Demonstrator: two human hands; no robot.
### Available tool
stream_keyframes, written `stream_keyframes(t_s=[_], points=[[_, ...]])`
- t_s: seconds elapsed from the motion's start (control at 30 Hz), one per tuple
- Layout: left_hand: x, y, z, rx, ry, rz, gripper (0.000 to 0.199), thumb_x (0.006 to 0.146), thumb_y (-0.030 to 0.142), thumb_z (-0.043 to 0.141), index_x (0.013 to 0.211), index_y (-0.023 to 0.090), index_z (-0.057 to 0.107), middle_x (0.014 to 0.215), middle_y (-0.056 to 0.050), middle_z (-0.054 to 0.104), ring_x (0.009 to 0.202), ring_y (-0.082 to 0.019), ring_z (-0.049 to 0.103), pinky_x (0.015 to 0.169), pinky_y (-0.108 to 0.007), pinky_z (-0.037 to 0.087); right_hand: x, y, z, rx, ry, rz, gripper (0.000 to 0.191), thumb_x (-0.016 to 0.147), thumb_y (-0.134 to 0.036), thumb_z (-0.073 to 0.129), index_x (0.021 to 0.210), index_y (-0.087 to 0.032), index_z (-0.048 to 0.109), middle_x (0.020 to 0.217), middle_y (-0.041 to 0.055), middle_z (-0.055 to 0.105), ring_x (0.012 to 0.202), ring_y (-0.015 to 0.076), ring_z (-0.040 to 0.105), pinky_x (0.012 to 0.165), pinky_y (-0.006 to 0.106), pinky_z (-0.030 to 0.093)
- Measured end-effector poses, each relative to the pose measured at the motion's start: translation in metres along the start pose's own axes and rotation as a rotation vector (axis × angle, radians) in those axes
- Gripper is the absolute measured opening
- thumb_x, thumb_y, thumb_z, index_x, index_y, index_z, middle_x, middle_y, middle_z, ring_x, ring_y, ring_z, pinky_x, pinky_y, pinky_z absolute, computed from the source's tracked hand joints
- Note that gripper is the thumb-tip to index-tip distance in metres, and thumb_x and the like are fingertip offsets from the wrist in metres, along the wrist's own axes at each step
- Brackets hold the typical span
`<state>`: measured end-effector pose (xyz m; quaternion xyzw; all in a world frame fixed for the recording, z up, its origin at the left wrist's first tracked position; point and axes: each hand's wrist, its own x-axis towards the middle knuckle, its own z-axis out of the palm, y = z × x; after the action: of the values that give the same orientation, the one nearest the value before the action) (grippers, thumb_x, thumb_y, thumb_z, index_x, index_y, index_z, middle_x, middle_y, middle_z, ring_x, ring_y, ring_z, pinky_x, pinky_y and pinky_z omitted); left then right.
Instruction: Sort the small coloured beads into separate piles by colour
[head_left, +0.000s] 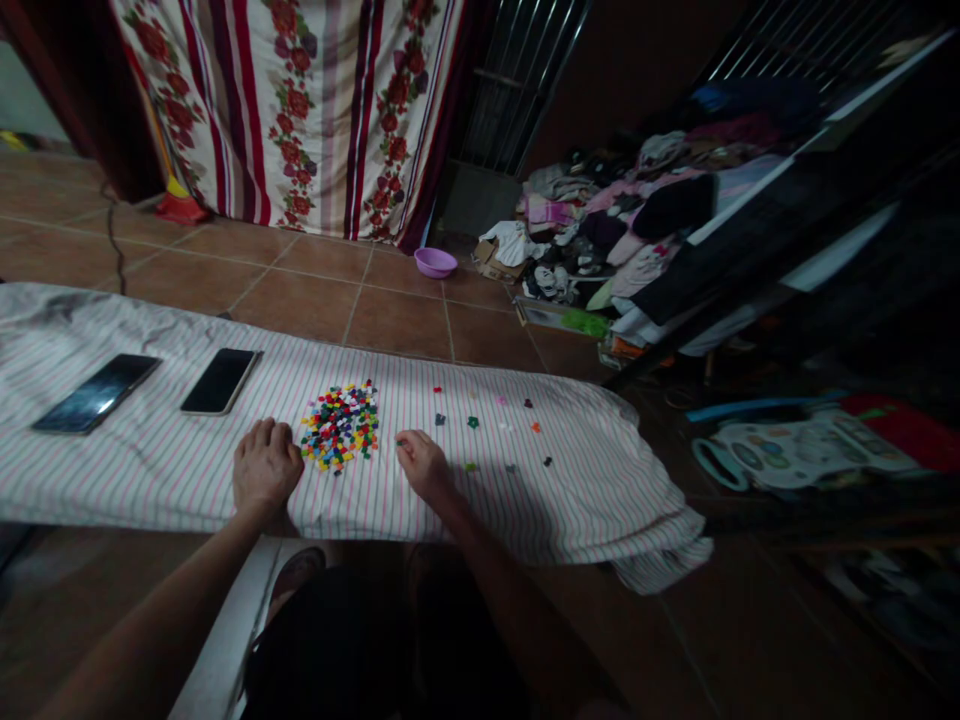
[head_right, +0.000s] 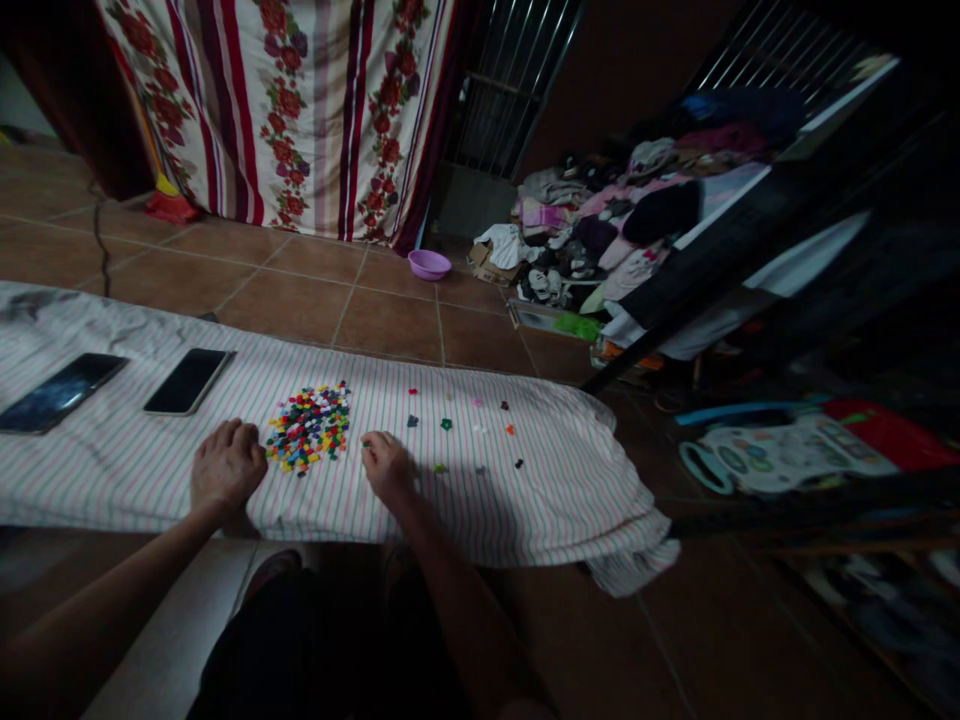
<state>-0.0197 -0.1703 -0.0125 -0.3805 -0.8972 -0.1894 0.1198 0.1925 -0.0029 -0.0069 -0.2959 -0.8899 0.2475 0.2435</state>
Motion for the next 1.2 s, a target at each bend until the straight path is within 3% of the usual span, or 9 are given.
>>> stream_keyframes(t_s=[0.2, 0.43, 0.67, 0.97, 1.2], points=[[0.000, 0.000, 0.001, 0.011, -0.005, 0.004, 0.030, 0.089, 0.025, 0.042, 0.110, 0.016, 0.063, 0.132, -0.018, 0.059, 0.130, -0.033, 0.049, 0.106, -0.049, 0.039, 0.001, 0.042, -0.031, -0.072, 0.171, 0.156, 0.023, 0.083, -0.016, 0.050, 0.095, -0.021, 0.069, 0.091, 0.0047, 0.067, 0.078, 0.0168, 0.063, 0.078, 0.028, 0.051], [-0.001, -0.001, 0.002, -0.024, 0.003, -0.005, 0.030, 0.089, 0.026, 0.042, 0.109, 0.018, 0.063, 0.131, -0.017, 0.059, 0.129, -0.032, 0.049, 0.107, -0.048, 0.038, 0.001, 0.083, -0.058, -0.170, 0.265, 0.288, 0.025, 0.077, -0.015, 0.051, 0.089, -0.022, 0.071, 0.083, 0.0037, 0.063, 0.077, 0.0175, 0.060, 0.071, 0.026, 0.049], [-0.001, 0.001, 0.000, -0.020, 0.002, -0.005, 0.032, 0.089, 0.025, 0.041, 0.109, 0.016, 0.062, 0.130, -0.019, 0.059, 0.129, -0.033, 0.049, 0.107, -0.048, 0.038, 0.001, 0.106, -0.062, -0.230, 0.301, 0.387, 0.029, 0.074, -0.010, 0.049, 0.092, -0.021, 0.069, 0.086, 0.0043, 0.066, 0.081, 0.0183, 0.061, 0.073, 0.027, 0.048], [0.000, 0.001, -0.001, -0.022, 0.007, 0.001, 0.028, 0.088, 0.025, 0.042, 0.107, 0.019, 0.062, 0.126, -0.016, 0.060, 0.128, -0.032, 0.050, 0.106, -0.048, 0.039, 0.005, 0.119, -0.061, -0.224, 0.321, 0.381, 0.024, 0.070, -0.008, 0.048, 0.084, -0.022, 0.061, 0.078, 0.0011, 0.064, 0.076, 0.0170, 0.061, 0.072, 0.027, 0.047], [0.000, 0.003, -0.004, -0.011, -0.014, -0.006, 0.029, 0.089, 0.024, 0.042, 0.107, 0.017, 0.063, 0.130, -0.017, 0.059, 0.128, -0.033, 0.050, 0.106, -0.049, 0.039, 0.007, 0.124, -0.061, -0.298, 0.269, 0.366, 0.020, 0.074, -0.008, 0.050, 0.084, -0.021, 0.061, 0.084, 0.0032, 0.064, 0.081, 0.0178, 0.061, 0.073, 0.026, 0.046]])
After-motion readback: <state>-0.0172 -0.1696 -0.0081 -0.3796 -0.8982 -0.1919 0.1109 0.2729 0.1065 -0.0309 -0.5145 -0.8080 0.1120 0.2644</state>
